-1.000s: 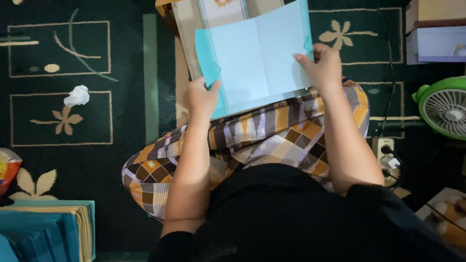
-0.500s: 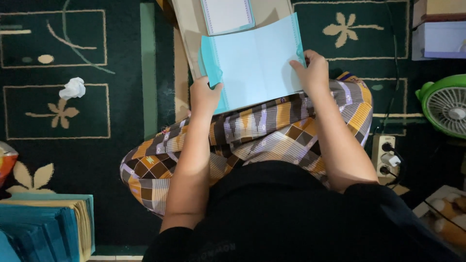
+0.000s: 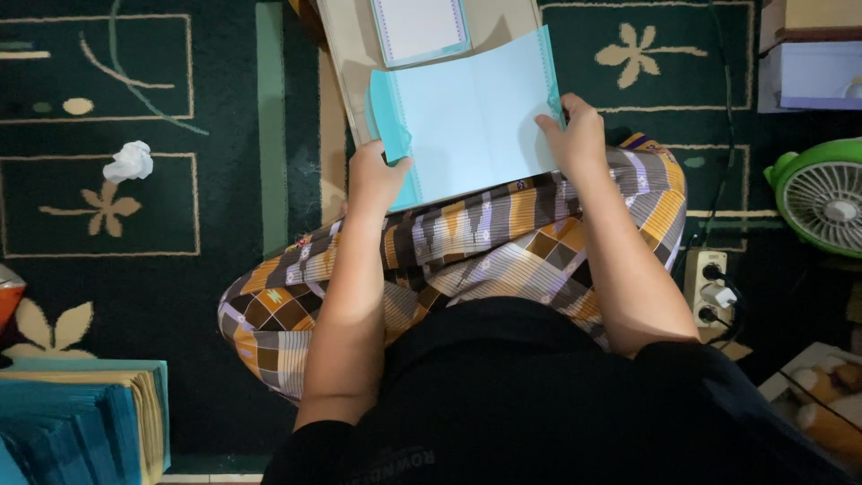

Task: The person sits on the floor and wraps a book with light blue paper. They place the book on a wooden board, fold the paper over the cover, and smooth it down with their hands. The person repeats this process for several books, stacking the wrapped items on the board.

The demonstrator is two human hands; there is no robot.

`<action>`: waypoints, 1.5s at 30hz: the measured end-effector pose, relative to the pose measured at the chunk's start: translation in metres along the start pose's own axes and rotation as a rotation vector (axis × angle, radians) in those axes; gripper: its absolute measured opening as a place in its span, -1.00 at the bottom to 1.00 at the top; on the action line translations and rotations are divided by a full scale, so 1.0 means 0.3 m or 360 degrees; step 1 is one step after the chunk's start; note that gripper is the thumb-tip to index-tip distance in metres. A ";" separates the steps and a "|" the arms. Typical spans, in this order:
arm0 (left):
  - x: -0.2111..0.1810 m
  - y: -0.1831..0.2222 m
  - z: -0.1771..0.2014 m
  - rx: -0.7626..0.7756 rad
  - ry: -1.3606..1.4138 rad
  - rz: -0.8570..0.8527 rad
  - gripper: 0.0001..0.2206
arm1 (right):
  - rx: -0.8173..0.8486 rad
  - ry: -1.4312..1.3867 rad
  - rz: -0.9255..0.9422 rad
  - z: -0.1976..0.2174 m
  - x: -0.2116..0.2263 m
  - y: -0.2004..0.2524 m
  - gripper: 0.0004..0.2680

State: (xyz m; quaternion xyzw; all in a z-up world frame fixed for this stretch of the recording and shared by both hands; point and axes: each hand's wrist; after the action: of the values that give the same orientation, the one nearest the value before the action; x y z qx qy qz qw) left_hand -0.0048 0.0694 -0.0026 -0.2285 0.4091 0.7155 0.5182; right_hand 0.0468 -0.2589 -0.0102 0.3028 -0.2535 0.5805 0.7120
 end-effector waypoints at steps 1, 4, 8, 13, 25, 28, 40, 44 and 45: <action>-0.001 -0.001 0.003 0.0000 0.0003 0.0000 -0.55 | 0.0000 0.0003 0.0001 0.000 0.001 0.002 -0.71; -0.015 0.003 0.016 -0.0021 0.0013 -0.0089 -0.75 | 0.0018 -0.0001 0.0008 -0.002 0.008 0.006 -0.68; -0.052 0.022 0.024 -0.0064 -0.0026 -0.0150 -0.73 | 0.0023 -0.0013 -0.0011 0.010 0.039 0.017 -0.66; -0.051 0.011 0.017 -0.0029 -0.0057 -0.0136 -0.72 | 0.0044 0.0027 -0.0024 0.003 0.024 0.005 -0.65; -0.049 0.010 -0.004 -0.0099 -0.0169 -0.0189 -0.83 | -0.0768 0.0940 0.0813 -0.093 0.067 0.032 -0.53; -0.042 0.013 -0.040 -0.0120 -0.0228 -0.0135 -0.76 | -0.0242 0.0590 0.1219 -0.158 0.128 0.043 -0.74; -0.203 0.016 -0.200 -0.0547 -0.0994 -0.0211 -0.21 | 0.0600 0.1117 0.0919 -0.200 0.205 0.023 -0.56; -0.136 -0.108 -0.289 -0.0483 -0.1003 -0.0367 -0.47 | 0.0626 0.1193 0.0867 -0.196 0.206 0.024 -0.55; -0.138 -0.120 -0.273 -0.0422 -0.0974 -0.0286 -0.43 | 0.0622 0.1206 0.0867 -0.196 0.202 0.021 -0.55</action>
State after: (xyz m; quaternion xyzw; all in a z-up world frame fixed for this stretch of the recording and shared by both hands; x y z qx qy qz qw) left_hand 0.0355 -0.0163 -0.0301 -0.1037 0.1165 0.7493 0.6436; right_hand 0.0531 -0.1744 -0.0066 0.1213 0.0663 0.8510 0.5067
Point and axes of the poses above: each hand's wrist, its own y-axis away from the middle knuckle, its own z-axis out of the back of the hand, x = y × z
